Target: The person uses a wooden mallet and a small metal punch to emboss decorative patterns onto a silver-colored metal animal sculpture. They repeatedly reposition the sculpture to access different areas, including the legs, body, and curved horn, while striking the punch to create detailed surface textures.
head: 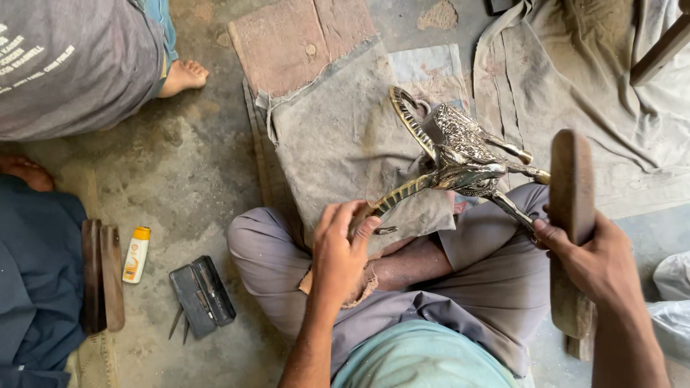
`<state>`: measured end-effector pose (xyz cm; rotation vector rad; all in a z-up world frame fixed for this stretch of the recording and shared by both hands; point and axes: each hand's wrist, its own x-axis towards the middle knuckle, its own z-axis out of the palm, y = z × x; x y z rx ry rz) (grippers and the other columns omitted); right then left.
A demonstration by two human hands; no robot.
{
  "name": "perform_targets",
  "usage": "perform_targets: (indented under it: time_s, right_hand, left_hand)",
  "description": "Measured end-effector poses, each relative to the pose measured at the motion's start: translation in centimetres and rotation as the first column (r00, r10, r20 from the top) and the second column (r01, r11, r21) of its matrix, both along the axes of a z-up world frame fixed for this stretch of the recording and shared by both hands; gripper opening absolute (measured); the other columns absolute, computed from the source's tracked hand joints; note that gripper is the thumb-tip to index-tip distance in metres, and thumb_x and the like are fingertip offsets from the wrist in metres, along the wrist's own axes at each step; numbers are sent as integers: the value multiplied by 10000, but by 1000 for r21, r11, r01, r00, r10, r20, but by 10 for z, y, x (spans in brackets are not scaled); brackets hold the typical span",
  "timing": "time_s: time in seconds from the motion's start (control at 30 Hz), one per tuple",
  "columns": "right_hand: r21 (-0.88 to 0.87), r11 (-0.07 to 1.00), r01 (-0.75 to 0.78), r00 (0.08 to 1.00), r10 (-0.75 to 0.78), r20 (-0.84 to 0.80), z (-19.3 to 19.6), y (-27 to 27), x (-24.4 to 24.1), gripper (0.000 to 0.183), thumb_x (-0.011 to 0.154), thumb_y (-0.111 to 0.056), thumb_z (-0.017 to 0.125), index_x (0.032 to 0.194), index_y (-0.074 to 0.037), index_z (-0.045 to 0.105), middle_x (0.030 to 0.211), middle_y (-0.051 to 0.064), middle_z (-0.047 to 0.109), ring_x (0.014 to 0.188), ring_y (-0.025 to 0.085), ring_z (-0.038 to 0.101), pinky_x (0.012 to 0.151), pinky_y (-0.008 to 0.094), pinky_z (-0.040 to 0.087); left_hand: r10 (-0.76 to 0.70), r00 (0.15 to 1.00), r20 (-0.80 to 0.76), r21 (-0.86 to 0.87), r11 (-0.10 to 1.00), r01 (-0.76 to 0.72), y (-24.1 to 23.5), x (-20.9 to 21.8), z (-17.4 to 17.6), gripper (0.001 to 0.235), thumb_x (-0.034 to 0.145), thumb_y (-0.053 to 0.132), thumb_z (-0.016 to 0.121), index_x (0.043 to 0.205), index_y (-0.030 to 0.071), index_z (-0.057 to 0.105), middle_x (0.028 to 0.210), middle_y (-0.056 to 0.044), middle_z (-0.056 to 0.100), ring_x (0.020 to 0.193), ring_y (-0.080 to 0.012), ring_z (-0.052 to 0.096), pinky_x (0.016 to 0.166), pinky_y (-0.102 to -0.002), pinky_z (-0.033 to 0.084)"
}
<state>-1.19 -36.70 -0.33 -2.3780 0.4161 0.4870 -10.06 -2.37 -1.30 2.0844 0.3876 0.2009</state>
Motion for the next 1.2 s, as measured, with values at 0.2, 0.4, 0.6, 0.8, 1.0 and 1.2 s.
perform_targets:
  time_s: [0.2, 0.4, 0.6, 0.8, 1.0, 1.2]
  right_hand:
    - [-89, 995, -52, 999, 52, -6, 29, -12, 9, 607, 837, -349, 868, 1224, 53, 629, 934, 208, 752, 843, 313, 727, 703, 419, 568]
    - [232, 898, -375, 884, 271, 380, 94, 9, 12, 743, 855, -291, 754, 1408, 25, 372, 1110, 149, 696, 1020, 218, 713, 845, 320, 605]
    - [-547, 666, -507, 568, 736, 368, 157, 58, 32, 854, 793, -65, 771, 1543, -17, 367, 1082, 243, 672, 856, 344, 705, 720, 409, 573]
    - [-605, 589, -535, 319, 805, 500, 191, 88, 41, 628, 729, -33, 795, 1317, -9, 576, 1060, 203, 649, 930, 333, 667, 816, 441, 549]
    - [-891, 350, -290, 52, 935, 350, 192, 93, 38, 353, 810, -217, 833, 1122, -131, 691, 960, 14, 705, 864, 206, 661, 861, 379, 466]
    - [-912, 311, -267, 90, 950, 298, 183, 83, 32, 287, 904, -309, 802, 1146, -195, 697, 959, -31, 708, 863, 170, 646, 881, 355, 431]
  left_hand:
    - [20, 967, 255, 233, 969, -82, -11, 7, 32, 249, 1046, 130, 619, 1248, -14, 639, 1070, -148, 698, 981, -315, 654, 866, -417, 524]
    - [238, 942, 236, -397, 908, -131, -49, 31, 38, 211, 1007, 103, 741, 1089, -25, 594, 958, -117, 733, 842, -173, 734, 718, -269, 611]
    - [214, 860, 463, -272, 958, -92, -68, 51, 8, 362, 1029, 200, 702, 1266, -17, 535, 1023, -90, 735, 954, -159, 764, 788, -259, 636]
    - [21, 821, 571, 232, 955, -186, -63, 43, -27, 224, 946, 49, 681, 1145, 51, 578, 1039, -169, 683, 922, -379, 709, 783, -447, 578]
    - [80, 859, 506, 188, 962, -200, -72, 39, -36, 244, 963, 18, 708, 1184, 16, 605, 1047, -159, 676, 928, -376, 707, 776, -450, 571]
    - [-21, 789, 614, 75, 997, -32, -69, 39, -21, 363, 853, 28, 722, 1196, -14, 611, 1142, -179, 677, 1016, -385, 678, 911, -471, 535]
